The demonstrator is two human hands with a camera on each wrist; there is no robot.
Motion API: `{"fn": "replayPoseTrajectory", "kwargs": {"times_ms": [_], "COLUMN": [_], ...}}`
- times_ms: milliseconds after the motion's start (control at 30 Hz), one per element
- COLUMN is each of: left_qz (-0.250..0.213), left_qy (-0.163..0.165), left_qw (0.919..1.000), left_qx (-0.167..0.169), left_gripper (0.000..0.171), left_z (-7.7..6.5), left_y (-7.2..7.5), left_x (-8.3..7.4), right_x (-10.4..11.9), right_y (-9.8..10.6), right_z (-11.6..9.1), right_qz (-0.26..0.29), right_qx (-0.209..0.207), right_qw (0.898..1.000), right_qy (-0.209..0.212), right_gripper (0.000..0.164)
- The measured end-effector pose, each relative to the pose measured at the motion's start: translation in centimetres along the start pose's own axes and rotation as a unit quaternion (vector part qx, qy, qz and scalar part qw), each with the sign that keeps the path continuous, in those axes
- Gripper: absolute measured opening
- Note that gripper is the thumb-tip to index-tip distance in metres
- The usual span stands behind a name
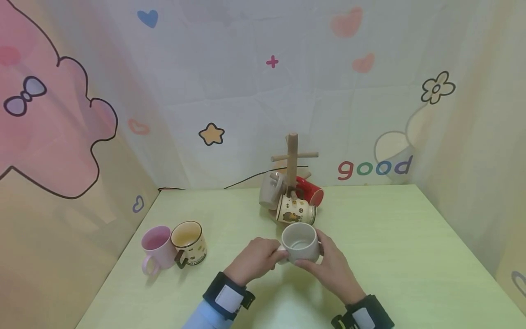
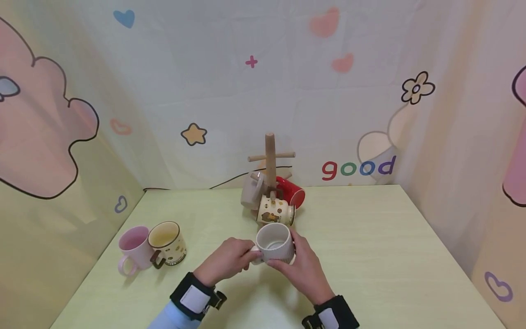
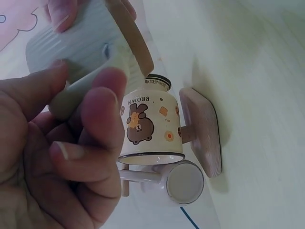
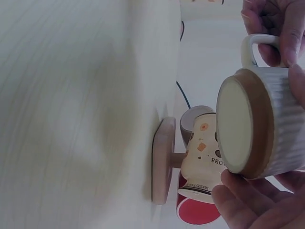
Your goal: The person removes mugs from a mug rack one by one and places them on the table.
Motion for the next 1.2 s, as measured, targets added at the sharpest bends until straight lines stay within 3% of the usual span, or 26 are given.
{"fn": "replayPoseTrajectory", "kwargs": {"times_ms": [133,533,833,1200], "left_qz": [0.008,0.006,0.019,0.055], "left_qy": [-0.008,0.012,0.015,0.042], "left_qw": [0.9998,0.999,0.9963,0.987], "left_qx": [-0.015,-0.043,-0.082,-0.145], "left_gripper": [0.022,0.022,0.022,0.023], "left_z": [0.0,-0.5,-1.4,-2.6], "left_y": [0.3,1.2,2.4,4.0], "left_x": [0.1,0.4,0.7,1.7], "right_x": [0.1,-0.2,-1.2,-2.7], "right_y": [0.2,0.8,1.9,1.9], "right_z": [0.1,0.5,0.5,0.3], "right_qz": [-0.005,-0.051,-0.083,-0.137], "right_qx": [-0.001,0.002,0.01,0.064], "right_qw": [1.0,0.998,0.996,0.987], "right_qy": [0.012,0.021,-0.001,-0.049], "right_gripper": [0.092,0.088,0.086,0.093]}}
Point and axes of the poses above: each hand's wrist, its own z-axis towards the middle knuckle, its own y-axis out of the back of the hand, x = y × z, the point moved 8 cm from there along z, towards the middle knuckle, and after that the axes turned 12 degrees about -z, right-handed, at the moved point
